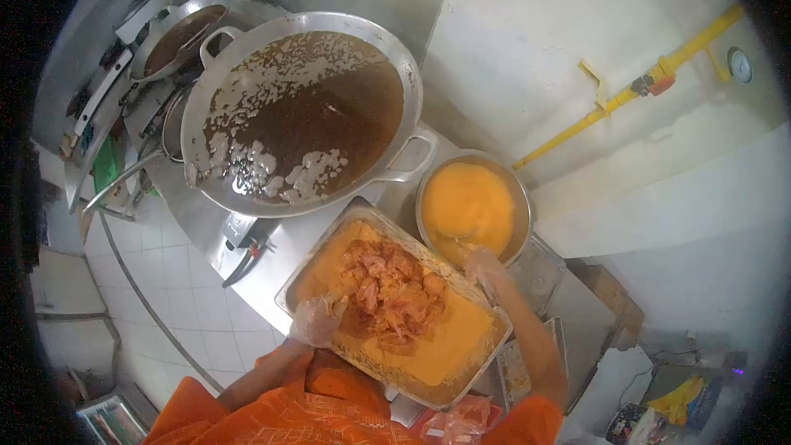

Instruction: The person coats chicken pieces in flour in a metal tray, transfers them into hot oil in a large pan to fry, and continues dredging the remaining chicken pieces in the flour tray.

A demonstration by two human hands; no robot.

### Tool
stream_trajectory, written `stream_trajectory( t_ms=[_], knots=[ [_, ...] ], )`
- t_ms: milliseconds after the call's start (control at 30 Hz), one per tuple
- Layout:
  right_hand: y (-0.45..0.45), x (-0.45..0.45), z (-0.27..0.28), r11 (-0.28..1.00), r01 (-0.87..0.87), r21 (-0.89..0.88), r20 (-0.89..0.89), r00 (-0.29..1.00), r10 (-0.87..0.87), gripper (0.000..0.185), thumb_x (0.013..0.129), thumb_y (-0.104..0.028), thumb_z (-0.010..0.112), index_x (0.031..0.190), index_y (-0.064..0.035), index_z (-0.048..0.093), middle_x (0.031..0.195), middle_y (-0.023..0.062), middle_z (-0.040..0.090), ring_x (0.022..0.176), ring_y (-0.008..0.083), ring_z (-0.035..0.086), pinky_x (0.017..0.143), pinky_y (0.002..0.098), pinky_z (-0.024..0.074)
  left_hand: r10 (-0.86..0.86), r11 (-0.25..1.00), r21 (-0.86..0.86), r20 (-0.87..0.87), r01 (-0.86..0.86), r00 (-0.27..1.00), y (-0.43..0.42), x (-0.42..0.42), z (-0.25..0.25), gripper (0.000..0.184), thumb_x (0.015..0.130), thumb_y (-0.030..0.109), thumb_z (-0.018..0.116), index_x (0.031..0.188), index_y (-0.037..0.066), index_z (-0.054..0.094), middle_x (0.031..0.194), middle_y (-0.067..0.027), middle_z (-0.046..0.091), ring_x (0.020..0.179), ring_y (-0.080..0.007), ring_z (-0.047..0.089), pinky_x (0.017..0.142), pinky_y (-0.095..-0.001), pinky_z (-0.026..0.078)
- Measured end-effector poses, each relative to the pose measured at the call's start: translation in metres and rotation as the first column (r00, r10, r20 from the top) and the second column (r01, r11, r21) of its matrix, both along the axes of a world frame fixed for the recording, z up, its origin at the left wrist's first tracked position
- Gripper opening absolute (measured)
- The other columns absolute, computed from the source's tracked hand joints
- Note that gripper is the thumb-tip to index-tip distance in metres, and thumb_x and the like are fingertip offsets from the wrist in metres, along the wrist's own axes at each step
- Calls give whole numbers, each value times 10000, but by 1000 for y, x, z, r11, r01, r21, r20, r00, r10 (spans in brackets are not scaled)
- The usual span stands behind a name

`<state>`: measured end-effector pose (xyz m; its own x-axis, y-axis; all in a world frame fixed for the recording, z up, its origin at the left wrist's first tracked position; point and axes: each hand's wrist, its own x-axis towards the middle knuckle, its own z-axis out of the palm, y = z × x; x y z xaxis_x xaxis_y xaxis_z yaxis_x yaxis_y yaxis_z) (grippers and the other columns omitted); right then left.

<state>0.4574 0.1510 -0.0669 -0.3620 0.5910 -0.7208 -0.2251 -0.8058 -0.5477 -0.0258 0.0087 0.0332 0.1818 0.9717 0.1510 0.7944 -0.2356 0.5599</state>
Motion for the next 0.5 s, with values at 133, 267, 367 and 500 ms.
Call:
stream_trajectory(
  t_ms=[133, 267, 367, 500],
  knots=[
    [7, 0, -108, 812, 572, 119, -175, 817, -550, 118, 984, -110, 565, 1068, -35, 600, 809, 79, 608, 647, 173, 579, 540, 321, 468, -7, 1000, -10, 7, 7, 1000, -3, -2, -15, 187, 913, 248, 698, 1037, 113, 734, 748, -140, 678, 630, -340, 649, 575, -448, 539],
    [8, 0, -55, 869, 457, 188, 38, 881, -471, 92, 993, -141, 565, 1002, -50, 577, 762, 43, 561, 621, 153, 554, 516, 303, 438, -35, 997, 69, 12, 34, 999, 3, 4, 7, 147, 907, 216, 717, 955, 78, 698, 636, -150, 624, 567, -351, 620, 537, -465, 516],
    [4, 14, -64, 873, 445, 197, -65, 895, -441, 98, 991, -132, 560, 1024, -41, 576, 774, 41, 559, 611, 152, 554, 515, 288, 440, -2, 996, 86, -16, 4, 1000, 0, 5, -6, 146, 904, 212, 721, 940, 73, 694, 652, -156, 628, 577, -361, 622, 549, -475, 518],
    [-24, 5, -54, 771, 606, 198, -115, 795, -595, 103, 988, -183, 590, 983, -80, 585, 690, 3, 526, 533, 148, 529, 475, 309, 443, -24, 999, 36, -25, 25, 999, -1, 8, 3, 138, 910, 210, 713, 923, 73, 701, 669, -165, 637, 602, -374, 632, 568, -482, 525]
  ],
)
